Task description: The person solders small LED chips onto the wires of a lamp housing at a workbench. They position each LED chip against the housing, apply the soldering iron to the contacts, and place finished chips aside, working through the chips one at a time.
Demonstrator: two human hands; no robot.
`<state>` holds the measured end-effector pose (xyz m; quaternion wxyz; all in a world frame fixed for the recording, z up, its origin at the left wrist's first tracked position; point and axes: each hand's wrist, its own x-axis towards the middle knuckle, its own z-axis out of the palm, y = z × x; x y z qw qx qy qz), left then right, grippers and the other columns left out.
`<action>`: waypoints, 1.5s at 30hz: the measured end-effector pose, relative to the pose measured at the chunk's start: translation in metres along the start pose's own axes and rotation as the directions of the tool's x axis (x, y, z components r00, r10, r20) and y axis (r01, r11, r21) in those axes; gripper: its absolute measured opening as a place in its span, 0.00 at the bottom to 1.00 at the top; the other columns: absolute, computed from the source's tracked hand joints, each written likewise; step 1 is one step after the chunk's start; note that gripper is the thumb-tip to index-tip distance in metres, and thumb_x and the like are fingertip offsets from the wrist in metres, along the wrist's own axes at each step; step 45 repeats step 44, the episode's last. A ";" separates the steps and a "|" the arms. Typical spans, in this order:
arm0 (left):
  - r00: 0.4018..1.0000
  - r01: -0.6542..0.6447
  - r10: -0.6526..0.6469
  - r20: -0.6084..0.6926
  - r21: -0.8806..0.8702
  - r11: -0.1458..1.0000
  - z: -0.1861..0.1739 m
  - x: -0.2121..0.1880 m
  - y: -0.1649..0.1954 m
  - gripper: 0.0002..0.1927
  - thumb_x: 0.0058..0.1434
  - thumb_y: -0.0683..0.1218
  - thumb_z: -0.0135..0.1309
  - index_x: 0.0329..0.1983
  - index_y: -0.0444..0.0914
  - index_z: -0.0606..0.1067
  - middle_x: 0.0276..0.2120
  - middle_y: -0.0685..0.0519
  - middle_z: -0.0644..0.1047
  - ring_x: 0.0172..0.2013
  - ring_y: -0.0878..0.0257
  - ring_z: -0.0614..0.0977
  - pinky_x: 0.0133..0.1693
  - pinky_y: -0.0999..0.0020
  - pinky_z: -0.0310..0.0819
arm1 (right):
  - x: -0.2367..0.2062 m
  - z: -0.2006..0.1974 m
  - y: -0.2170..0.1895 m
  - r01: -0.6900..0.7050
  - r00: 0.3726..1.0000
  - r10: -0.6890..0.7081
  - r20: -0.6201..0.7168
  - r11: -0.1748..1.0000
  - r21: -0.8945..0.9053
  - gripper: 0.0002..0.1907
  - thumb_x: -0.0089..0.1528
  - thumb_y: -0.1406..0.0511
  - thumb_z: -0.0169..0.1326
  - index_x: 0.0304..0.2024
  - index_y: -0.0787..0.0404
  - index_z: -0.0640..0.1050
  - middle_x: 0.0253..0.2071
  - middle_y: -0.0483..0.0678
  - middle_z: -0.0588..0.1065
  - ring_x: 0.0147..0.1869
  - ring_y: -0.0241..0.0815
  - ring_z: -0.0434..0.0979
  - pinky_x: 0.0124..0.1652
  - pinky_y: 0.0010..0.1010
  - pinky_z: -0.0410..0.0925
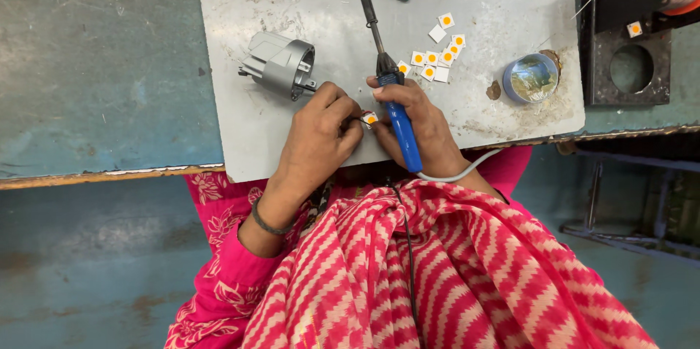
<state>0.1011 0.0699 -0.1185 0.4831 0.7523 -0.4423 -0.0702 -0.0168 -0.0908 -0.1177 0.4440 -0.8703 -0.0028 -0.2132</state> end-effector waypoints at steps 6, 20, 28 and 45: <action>0.999 -0.009 0.011 0.046 -0.047 0.999 -0.006 0.002 0.001 0.05 0.57 0.36 0.58 0.37 0.33 0.77 0.36 0.47 0.73 0.32 0.51 0.81 0.35 0.59 0.75 | -0.001 -0.003 0.003 0.015 1.000 -0.015 0.016 1.000 0.001 0.34 0.60 0.80 0.63 0.61 0.56 0.63 0.65 0.56 0.71 0.47 0.43 0.81 0.48 0.30 0.76; 0.977 -0.035 0.061 0.205 -0.128 0.991 -0.026 0.010 -0.002 0.07 0.59 0.40 0.62 0.41 0.35 0.80 0.38 0.47 0.75 0.37 0.51 0.81 0.39 0.59 0.74 | -0.004 -0.006 0.001 -0.008 0.999 0.008 0.042 1.000 -0.010 0.28 0.64 0.80 0.59 0.61 0.56 0.63 0.65 0.57 0.73 0.55 0.44 0.86 0.50 0.28 0.79; 0.966 -0.047 0.077 0.248 -0.124 0.991 -0.029 0.010 0.001 0.07 0.62 0.39 0.61 0.40 0.33 0.77 0.40 0.47 0.73 0.38 0.51 0.80 0.39 0.58 0.73 | -0.003 -0.002 -0.003 -0.035 0.999 0.036 0.017 0.999 -0.008 0.29 0.63 0.78 0.62 0.60 0.56 0.63 0.64 0.56 0.73 0.53 0.43 0.86 0.48 0.28 0.79; 0.999 -0.033 0.032 -0.009 -0.078 0.996 -0.023 -0.007 -0.014 0.06 0.60 0.38 0.59 0.36 0.35 0.73 0.38 0.49 0.75 0.31 0.57 0.81 0.34 0.63 0.75 | -0.006 0.007 -0.012 -0.031 0.999 0.028 -0.035 0.997 -0.070 0.31 0.62 0.78 0.62 0.61 0.55 0.64 0.64 0.53 0.73 0.52 0.45 0.85 0.48 0.32 0.78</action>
